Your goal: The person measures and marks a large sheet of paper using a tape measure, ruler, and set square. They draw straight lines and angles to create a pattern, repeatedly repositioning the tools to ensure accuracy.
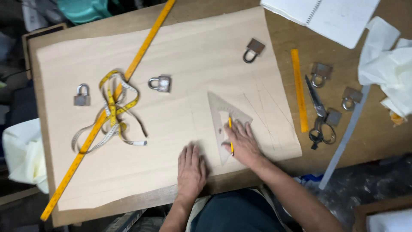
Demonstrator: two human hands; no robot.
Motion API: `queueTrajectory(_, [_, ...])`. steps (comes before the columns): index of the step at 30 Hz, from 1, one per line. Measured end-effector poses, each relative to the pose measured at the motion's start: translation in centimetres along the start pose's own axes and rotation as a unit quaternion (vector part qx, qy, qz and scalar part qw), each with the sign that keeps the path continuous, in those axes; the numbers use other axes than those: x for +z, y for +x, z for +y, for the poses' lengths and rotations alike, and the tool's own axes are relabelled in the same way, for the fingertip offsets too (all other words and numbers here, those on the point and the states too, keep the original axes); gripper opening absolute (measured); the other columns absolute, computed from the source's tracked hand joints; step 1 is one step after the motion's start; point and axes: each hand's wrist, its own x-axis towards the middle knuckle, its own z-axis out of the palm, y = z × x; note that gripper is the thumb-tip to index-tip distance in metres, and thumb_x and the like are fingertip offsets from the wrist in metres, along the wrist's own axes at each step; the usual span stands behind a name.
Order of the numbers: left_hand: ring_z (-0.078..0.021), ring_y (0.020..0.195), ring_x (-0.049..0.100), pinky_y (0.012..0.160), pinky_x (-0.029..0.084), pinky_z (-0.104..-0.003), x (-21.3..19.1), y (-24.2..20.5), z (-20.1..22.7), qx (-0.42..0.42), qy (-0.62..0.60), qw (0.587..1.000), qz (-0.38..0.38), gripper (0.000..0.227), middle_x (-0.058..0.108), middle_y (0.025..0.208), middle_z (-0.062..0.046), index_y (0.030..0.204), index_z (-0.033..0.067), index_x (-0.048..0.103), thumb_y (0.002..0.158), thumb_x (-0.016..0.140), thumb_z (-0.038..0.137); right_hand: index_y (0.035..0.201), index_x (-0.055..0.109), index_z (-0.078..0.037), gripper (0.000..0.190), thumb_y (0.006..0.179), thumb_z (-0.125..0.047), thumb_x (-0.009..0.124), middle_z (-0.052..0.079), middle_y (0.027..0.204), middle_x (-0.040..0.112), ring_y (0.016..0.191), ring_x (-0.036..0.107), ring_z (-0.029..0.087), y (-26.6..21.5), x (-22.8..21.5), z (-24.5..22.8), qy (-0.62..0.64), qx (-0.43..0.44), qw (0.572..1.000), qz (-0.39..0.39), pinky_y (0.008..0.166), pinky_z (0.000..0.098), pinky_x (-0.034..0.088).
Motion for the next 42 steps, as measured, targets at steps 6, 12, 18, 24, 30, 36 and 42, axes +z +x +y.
queueTrajectory(6, [-0.0412, 0.148, 0.035, 0.123, 0.025, -0.05, 1.3, -10.5, -1.9, -0.098, 0.077, 0.992, -0.031, 0.06, 0.041, 0.159, -0.02, 0.154, 0.0039, 0.039, 0.099, 0.048, 0.025, 0.151, 0.044, -0.007, 0.087, 0.084, -0.053, 0.072, 0.021, 0.149, 0.054, 0.137, 0.049, 0.039, 11.4, 0.5, 2.5, -0.095, 0.01, 0.984, 0.149, 0.111, 0.0608, 0.037])
queueTrajectory(12, [-0.0336, 0.148, 0.037, 0.118, 0.031, -0.049, 5.2, -16.1, -1.9, -0.191, 0.116, 0.975, -0.004, 0.06, 0.043, 0.16, -0.011, 0.154, 0.0131, 0.044, 0.099, 0.053, 0.034, 0.157, 0.032, 0.001, 0.082, 0.098, -0.047, 0.065, 0.041, 0.149, 0.045, 0.134, 0.043, 0.057, 23.7, 2.2, 5.6, -0.038, 0.17, 0.965, 0.196, 0.108, 0.0684, 0.028])
queueTrajectory(18, [-0.038, 0.147, 0.035, 0.122, 0.025, -0.051, -1.0, -12.7, -0.8, -0.257, 0.035, 0.965, -0.043, 0.056, 0.042, 0.158, -0.018, 0.154, 0.0046, 0.039, 0.103, 0.045, 0.025, 0.155, 0.024, -0.043, 0.078, 0.097, 0.006, 0.034, 0.0, 0.153, 0.039, 0.113, 0.058, 0.009, 36.6, 6.2, 12.3, 0.683, 0.299, 0.611, 0.266, 0.078, 0.0132, 0.064])
queueTrajectory(24, [-0.0323, 0.155, 0.011, 0.126, 0.005, -0.047, -3.8, -7.6, -7.4, -0.25, 0.184, 0.926, -0.214, 0.065, 0.016, 0.168, -0.014, 0.163, 0.0086, 0.011, 0.104, 0.025, 0.031, 0.153, 0.042, -0.002, 0.094, 0.066, 0.0, 0.078, 0.029, 0.143, 0.057, 0.139, 0.042, 0.047, 20.9, -5.0, 1.8, 0.015, -0.042, 0.991, 0.123, 0.118, 0.0647, 0.018])
queueTrajectory(30, [-0.0371, 0.129, 0.058, 0.115, 0.039, -0.05, -4.5, -3.1, -13.8, -0.167, 0.19, 0.962, 0.099, 0.038, 0.067, 0.134, -0.014, 0.13, 0.0055, 0.065, 0.099, 0.054, 0.023, 0.131, 0.064, -0.008, 0.039, 0.096, -0.025, 0.066, 0.007, 0.086, 0.07, 0.083, 0.067, 0.029, 21.1, -2.1, 7.1, -0.228, 0.016, 0.927, 0.297, 0.076, 0.0397, 0.045])
queueTrajectory(36, [-0.0299, 0.087, 0.063, 0.079, 0.049, -0.041, -6.6, 3.6, -15.5, -0.147, 0.216, 0.962, 0.083, 0.029, 0.069, 0.091, -0.008, 0.11, 0.0117, 0.067, 0.099, 0.055, 0.036, 0.114, 0.06, -0.011, 0.03, 0.113, -0.038, 0.05, 0.013, 0.088, 0.08, 0.08, 0.077, 0.039, 26.4, -2.5, 9.9, -0.177, 0.193, 0.963, 0.067, 0.084, 0.0509, 0.04])
queueTrajectory(42, [-0.0214, 0.076, 0.068, 0.067, 0.055, -0.039, 1.6, 6.3, -23.0, -0.112, 0.264, 0.954, 0.084, 0.011, 0.06, 0.079, 0.0, 0.092, 0.0175, 0.06, 0.088, 0.057, 0.028, 0.144, 0.062, -0.008, 0.047, 0.106, -0.032, 0.053, 0.022, 0.123, 0.075, 0.112, 0.072, 0.04, 15.8, -2.7, 0.5, -0.093, 0.161, 0.983, 0.004, 0.092, 0.0563, 0.05])
